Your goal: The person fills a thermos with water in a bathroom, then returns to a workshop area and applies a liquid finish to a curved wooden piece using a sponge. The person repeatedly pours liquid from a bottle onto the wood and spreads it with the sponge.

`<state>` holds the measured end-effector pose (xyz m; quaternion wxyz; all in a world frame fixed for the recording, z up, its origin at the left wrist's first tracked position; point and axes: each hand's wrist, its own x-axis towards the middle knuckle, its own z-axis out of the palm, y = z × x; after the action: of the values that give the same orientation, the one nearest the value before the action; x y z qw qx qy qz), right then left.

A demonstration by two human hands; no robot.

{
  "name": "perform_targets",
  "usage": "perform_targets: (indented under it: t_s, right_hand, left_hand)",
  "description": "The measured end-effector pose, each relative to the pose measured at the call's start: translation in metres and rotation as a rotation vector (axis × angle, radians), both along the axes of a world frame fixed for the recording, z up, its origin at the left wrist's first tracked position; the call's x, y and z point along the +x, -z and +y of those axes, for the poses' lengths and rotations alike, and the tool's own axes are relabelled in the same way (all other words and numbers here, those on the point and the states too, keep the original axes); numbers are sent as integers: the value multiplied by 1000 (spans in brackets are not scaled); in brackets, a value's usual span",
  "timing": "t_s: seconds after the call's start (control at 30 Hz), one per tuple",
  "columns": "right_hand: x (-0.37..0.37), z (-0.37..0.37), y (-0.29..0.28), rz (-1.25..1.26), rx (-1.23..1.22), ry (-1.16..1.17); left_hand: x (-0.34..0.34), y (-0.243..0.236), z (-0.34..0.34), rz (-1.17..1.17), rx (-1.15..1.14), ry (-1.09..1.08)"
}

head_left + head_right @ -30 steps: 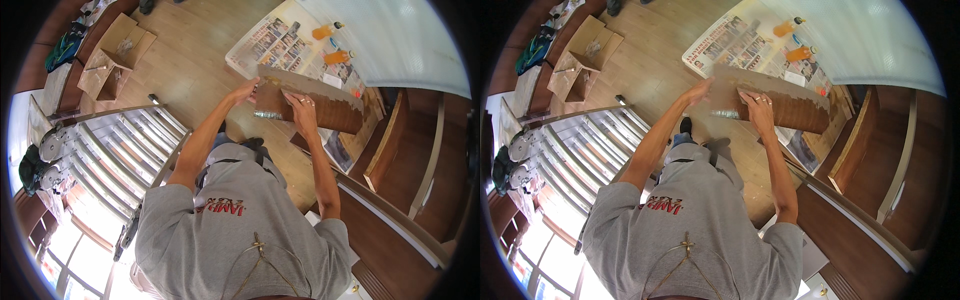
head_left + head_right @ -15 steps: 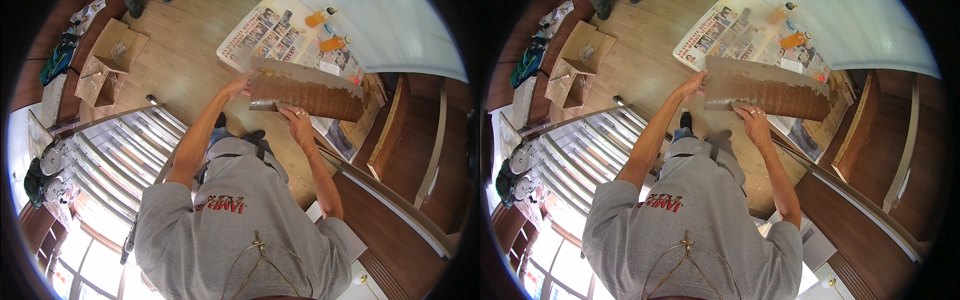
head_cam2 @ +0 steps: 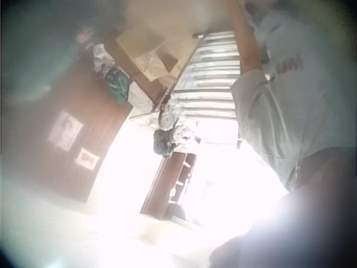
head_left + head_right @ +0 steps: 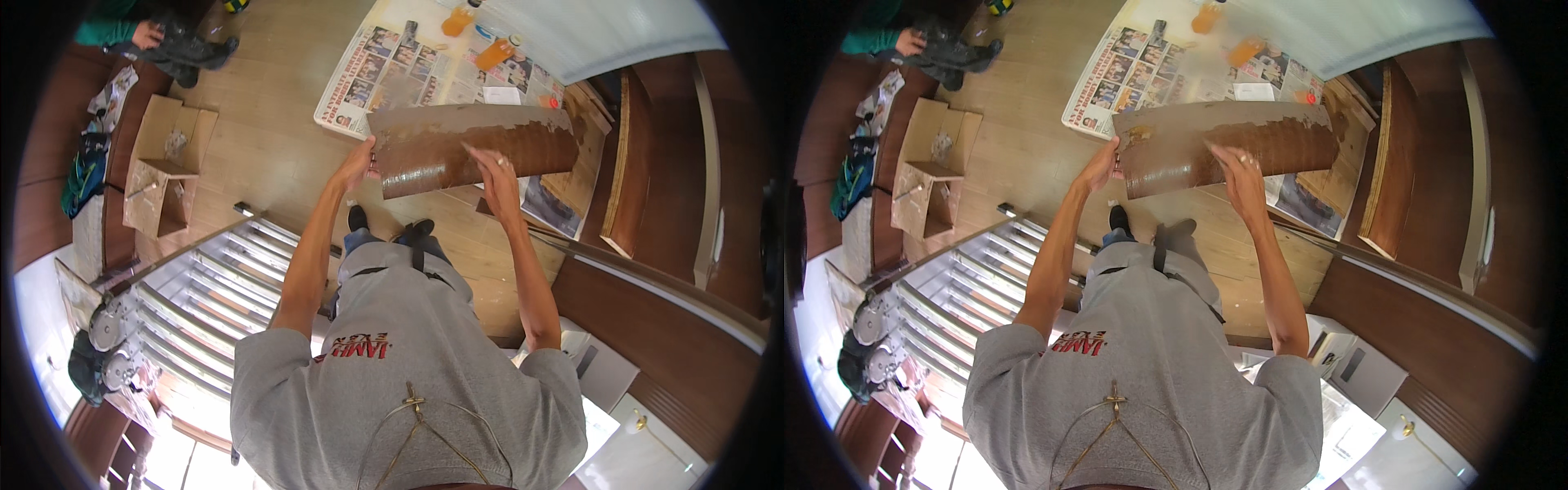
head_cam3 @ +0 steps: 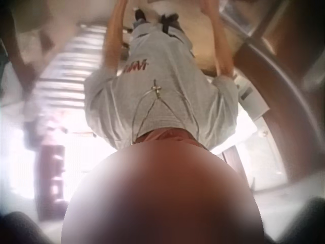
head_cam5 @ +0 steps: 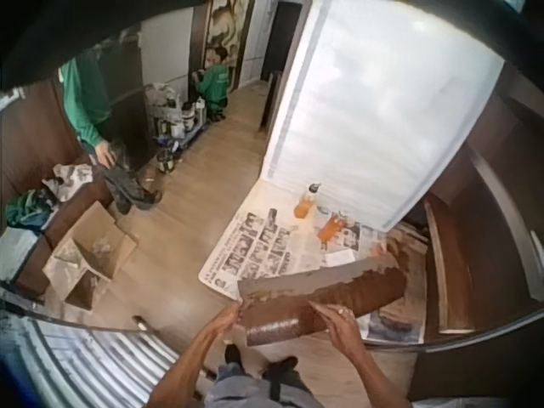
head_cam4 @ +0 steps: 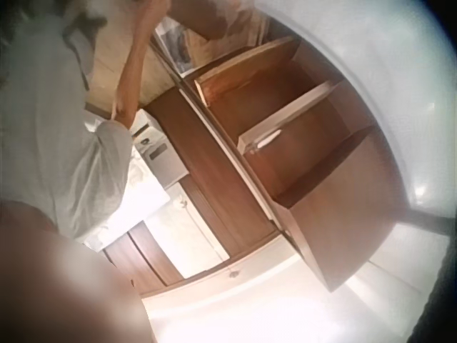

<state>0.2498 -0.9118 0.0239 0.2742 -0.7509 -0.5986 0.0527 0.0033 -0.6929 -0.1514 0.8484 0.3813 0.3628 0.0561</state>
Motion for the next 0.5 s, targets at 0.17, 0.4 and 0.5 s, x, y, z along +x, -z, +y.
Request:
perform_targets:
  t_s: [0.17, 0.4, 0.5]
  right_hand:
    - [9, 60, 36, -275, -53, 104]
    - [-5, 48, 36, -203, -149, -49]
    - [4, 36, 21, -54, -116, 41]
  left_hand:
    - [-5, 9, -8, 64, 31, -57]
    - [-13, -11, -1, -19, 61, 27]
    - [-12, -23, 0, -87, 76, 18]
